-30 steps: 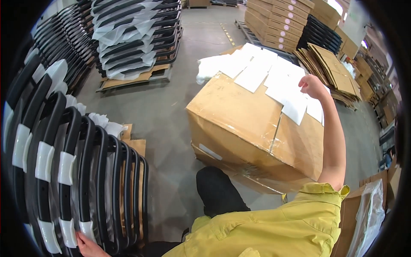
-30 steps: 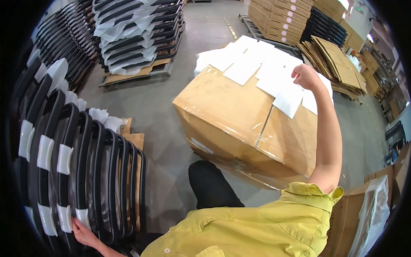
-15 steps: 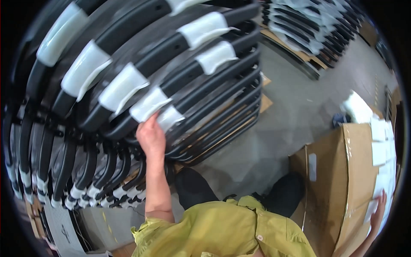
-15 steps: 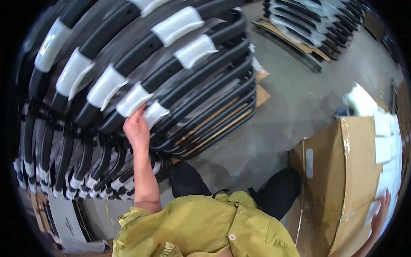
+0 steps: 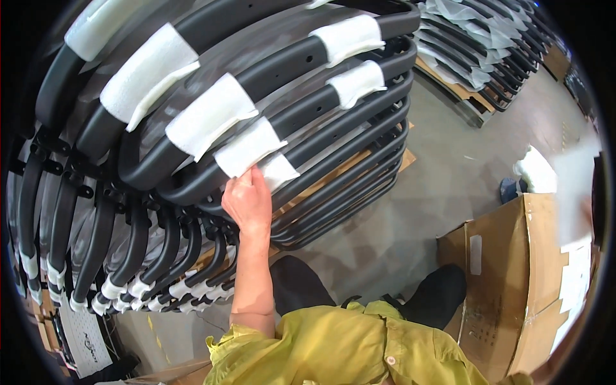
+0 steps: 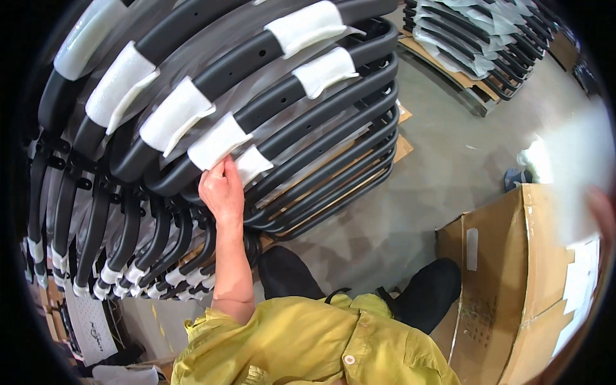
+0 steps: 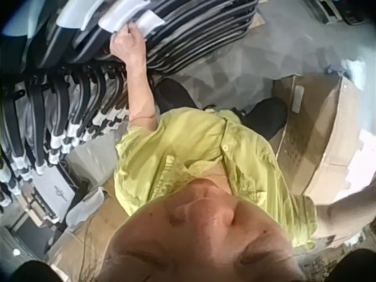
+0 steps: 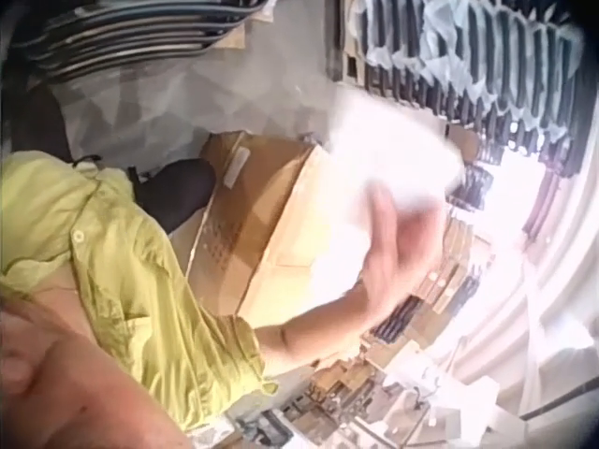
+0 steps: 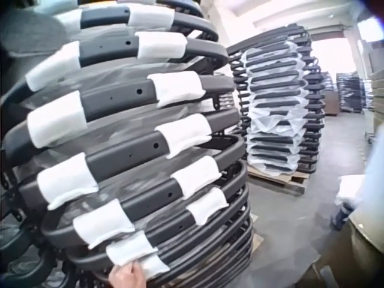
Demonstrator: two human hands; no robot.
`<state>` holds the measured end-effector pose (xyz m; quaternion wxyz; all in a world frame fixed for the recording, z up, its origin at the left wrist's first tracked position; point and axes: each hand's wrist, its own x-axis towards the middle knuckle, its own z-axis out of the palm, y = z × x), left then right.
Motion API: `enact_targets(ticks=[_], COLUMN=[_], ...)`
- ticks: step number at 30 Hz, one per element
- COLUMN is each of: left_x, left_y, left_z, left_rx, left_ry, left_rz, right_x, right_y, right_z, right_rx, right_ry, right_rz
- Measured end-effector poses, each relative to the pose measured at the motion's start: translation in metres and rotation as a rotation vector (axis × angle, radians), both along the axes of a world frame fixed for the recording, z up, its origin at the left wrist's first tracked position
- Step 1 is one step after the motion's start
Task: Wrapping white foam padding around black metal furniture frames for protection.
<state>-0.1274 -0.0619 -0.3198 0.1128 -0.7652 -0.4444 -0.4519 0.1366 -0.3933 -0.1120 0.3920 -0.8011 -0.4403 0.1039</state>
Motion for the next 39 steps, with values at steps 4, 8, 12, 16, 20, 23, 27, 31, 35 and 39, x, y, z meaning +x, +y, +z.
enact_targets(ticks=[4,8,12,16,20,23,27,31,35,39], left_x=[-0.013,-0.006,0.033,0.101,0.125,0.127,0.126,0.126,0.118,0.121], left_y=[0.005,-0.014,-0.037,-0.016,0.045,0.041,0.037,0.021,0.003,0.011], left_z=[-0.001,0.002,0.031,0.05,0.027,0.022,0.029,0.032,0.005,0.005], left_rx=[0.009,0.016,0.083,-0.517,-0.931,-0.946,-0.885,-0.673,-0.077,0.258], left_ry=[0.039,0.038,0.28,0.462,0.301,0.228,0.292,0.435,0.269,0.276], left_rz=[0.021,-0.182,-0.501,-0.2,-0.175,-0.123,-0.077,0.0,-0.14,-0.34], right_x=[0.01,0.035,0.009,-0.002,0.003,0.007,-0.007,-0.023,-0.024,-0.012], right_y=[0.15,0.211,0.264,0.296,0.304,0.303,0.287,0.268,0.268,0.282], right_z=[-0.081,-0.237,-0.283,-0.28,-0.272,-0.275,-0.286,-0.309,-0.307,-0.296], right_rx=[-0.518,-0.248,0.247,0.389,0.421,0.391,0.424,0.233,0.328,0.43], right_ry=[0.096,0.8,1.263,1.33,1.37,1.443,1.52,1.546,1.561,1.484], right_rz=[0.547,0.566,0.527,0.574,0.629,0.653,0.642,0.593,0.47,0.406])
